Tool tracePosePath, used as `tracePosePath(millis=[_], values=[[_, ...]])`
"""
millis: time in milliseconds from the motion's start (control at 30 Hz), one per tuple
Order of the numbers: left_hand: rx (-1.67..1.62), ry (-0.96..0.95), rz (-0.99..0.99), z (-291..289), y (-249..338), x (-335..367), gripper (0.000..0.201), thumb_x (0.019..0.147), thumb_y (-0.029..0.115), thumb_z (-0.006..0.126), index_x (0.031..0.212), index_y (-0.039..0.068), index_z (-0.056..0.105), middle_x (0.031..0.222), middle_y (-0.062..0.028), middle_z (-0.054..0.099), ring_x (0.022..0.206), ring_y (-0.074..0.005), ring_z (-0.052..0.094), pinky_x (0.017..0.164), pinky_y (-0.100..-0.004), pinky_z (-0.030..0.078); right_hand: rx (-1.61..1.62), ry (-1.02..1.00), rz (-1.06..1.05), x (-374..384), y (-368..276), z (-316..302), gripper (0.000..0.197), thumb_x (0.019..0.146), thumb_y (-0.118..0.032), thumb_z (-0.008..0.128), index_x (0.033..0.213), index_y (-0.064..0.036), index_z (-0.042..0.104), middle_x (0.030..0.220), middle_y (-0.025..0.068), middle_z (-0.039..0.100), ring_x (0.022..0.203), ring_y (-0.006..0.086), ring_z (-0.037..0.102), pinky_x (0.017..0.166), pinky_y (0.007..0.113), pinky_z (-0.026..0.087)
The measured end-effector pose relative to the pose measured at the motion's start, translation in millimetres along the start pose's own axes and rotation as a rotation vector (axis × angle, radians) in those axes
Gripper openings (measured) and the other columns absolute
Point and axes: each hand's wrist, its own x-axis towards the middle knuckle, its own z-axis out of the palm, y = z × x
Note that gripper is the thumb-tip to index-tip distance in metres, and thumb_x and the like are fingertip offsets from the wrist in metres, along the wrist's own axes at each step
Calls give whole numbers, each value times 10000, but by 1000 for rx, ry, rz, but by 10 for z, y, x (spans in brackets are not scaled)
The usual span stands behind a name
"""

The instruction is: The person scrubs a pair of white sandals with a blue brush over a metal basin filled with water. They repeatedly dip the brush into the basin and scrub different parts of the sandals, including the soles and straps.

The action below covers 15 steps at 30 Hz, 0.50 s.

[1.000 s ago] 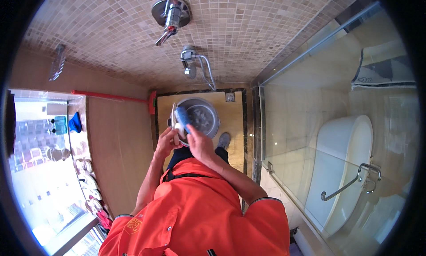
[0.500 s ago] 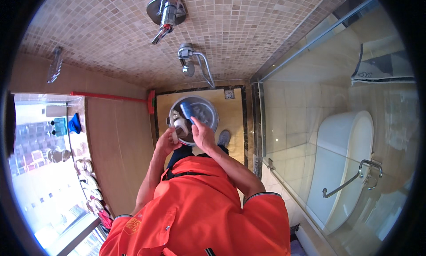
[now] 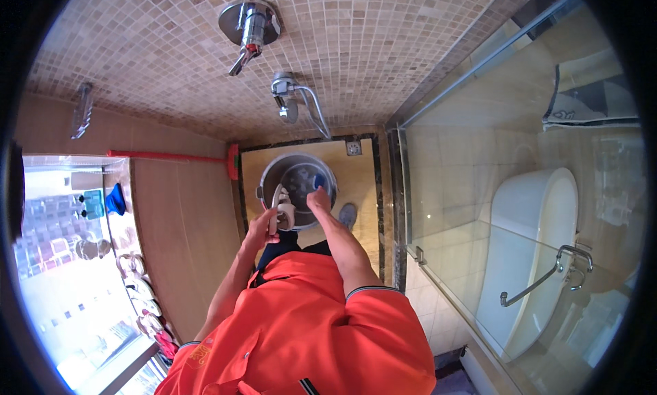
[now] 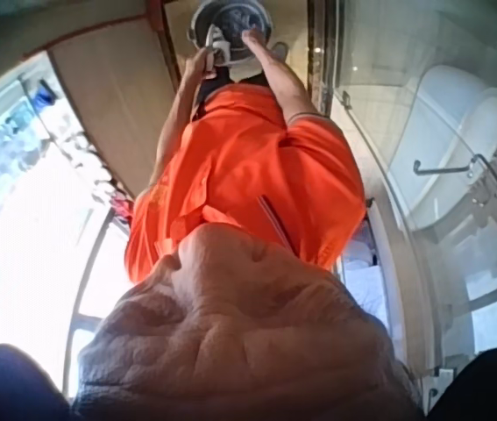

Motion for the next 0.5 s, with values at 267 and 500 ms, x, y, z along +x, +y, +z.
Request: tracePosePath(millis=[267, 500], values=[[-64, 42, -13, -230, -20, -169, 556, 904, 520, 679, 1106, 2, 688, 741, -83, 586, 543, -195, 609, 487, -347, 595, 79, -83, 45, 71, 61, 231, 476, 980, -273, 459, 1346, -9, 609, 1135, 261, 719, 1016, 432, 709, 862, 484, 577], [-136, 28, -10, -319, -30, -255, 555, 925, 524, 654, 1114, 2, 667, 726, -78, 587, 564, -189, 624, 506, -347, 603, 158, -325, 322, 49, -20, 240, 418, 979, -202, 475, 1304, 7, 636, 1115, 273, 720, 988, 438, 719, 823, 475, 589]])
